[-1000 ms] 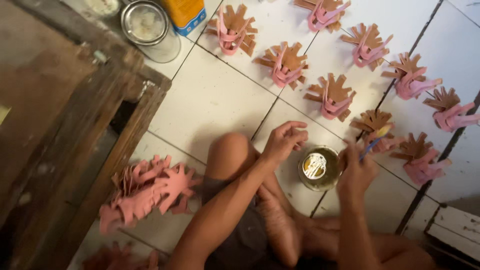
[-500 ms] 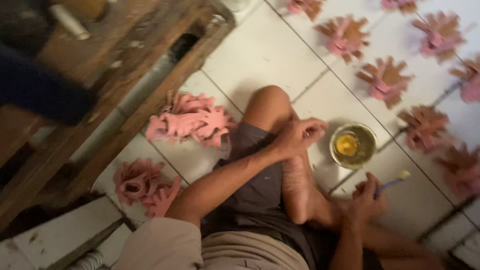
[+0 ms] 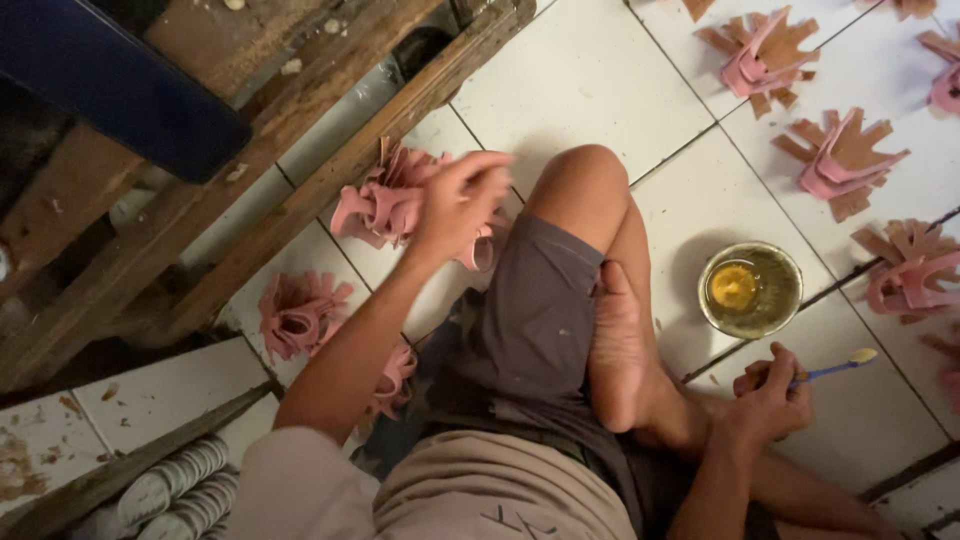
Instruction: The person sits on the workshop floor and applies glue with a brush from a bowl onto star-shaped cut pieces, then presses the cutouts onto pink sandal strap uppers and sets the finished sandals on the floor in rows.
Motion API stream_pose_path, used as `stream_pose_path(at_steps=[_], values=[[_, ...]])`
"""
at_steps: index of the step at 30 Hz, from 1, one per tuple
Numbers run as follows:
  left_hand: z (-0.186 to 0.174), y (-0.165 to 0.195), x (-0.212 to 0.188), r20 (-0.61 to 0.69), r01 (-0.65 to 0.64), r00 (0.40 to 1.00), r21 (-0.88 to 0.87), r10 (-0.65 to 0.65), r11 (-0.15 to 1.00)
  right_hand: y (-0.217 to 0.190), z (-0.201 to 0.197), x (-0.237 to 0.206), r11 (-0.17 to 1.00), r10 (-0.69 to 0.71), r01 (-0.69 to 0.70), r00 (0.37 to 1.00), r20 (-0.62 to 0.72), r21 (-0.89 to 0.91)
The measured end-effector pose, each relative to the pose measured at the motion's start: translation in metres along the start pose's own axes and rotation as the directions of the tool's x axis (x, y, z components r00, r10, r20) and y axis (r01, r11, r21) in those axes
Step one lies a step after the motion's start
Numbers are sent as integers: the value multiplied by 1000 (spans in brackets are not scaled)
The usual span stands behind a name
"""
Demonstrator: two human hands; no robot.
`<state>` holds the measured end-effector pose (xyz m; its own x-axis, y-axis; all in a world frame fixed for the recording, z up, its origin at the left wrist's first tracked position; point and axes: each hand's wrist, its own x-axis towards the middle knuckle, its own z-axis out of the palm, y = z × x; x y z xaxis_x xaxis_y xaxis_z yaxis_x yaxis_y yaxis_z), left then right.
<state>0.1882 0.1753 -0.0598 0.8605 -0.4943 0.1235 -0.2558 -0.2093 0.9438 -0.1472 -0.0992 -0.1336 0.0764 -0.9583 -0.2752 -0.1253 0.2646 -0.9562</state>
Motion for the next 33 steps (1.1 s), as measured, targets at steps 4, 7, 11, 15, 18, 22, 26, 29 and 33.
stream_pose_path(at_steps=[4, 7, 11, 15, 18, 22, 26, 29, 33], values=[[-34, 1, -13, -46, 113, 993, 61, -110, 992, -5, 4, 2, 999, 27, -28, 999, 21, 16], [-24, -5, -27, 188, -1, 979, 415, -85, 910, -4, 5, 4, 999, 25, -25, 999, 35, 22], [-4, -18, -31, 378, -461, 887, 668, 267, 584, 6, 0, 3, 999, -12, 9, 997, 72, 43], [-10, -9, -9, 449, -392, 889, 650, 87, 651, 13, -10, 5, 988, 7, -11, 1000, 31, 155], [-28, 22, -2, 133, -84, 991, 511, 18, 856, 13, -13, 5, 994, -8, 4, 999, 37, 105], [-23, 67, 3, -30, 207, 978, 128, -205, 970, 0, 4, -13, 997, -75, 75, 989, 126, 0], [27, 93, -5, 129, 47, 991, -18, -45, 999, -32, 33, -58, 975, -155, 196, 938, 311, -104], [69, 105, -17, 307, 117, 947, -76, -88, 990, -67, 42, -87, 950, -291, 312, 842, 455, 31], [110, 119, -26, 527, 127, 848, -107, -52, 986, -98, 40, -91, 923, -351, 374, 728, 590, 87]])
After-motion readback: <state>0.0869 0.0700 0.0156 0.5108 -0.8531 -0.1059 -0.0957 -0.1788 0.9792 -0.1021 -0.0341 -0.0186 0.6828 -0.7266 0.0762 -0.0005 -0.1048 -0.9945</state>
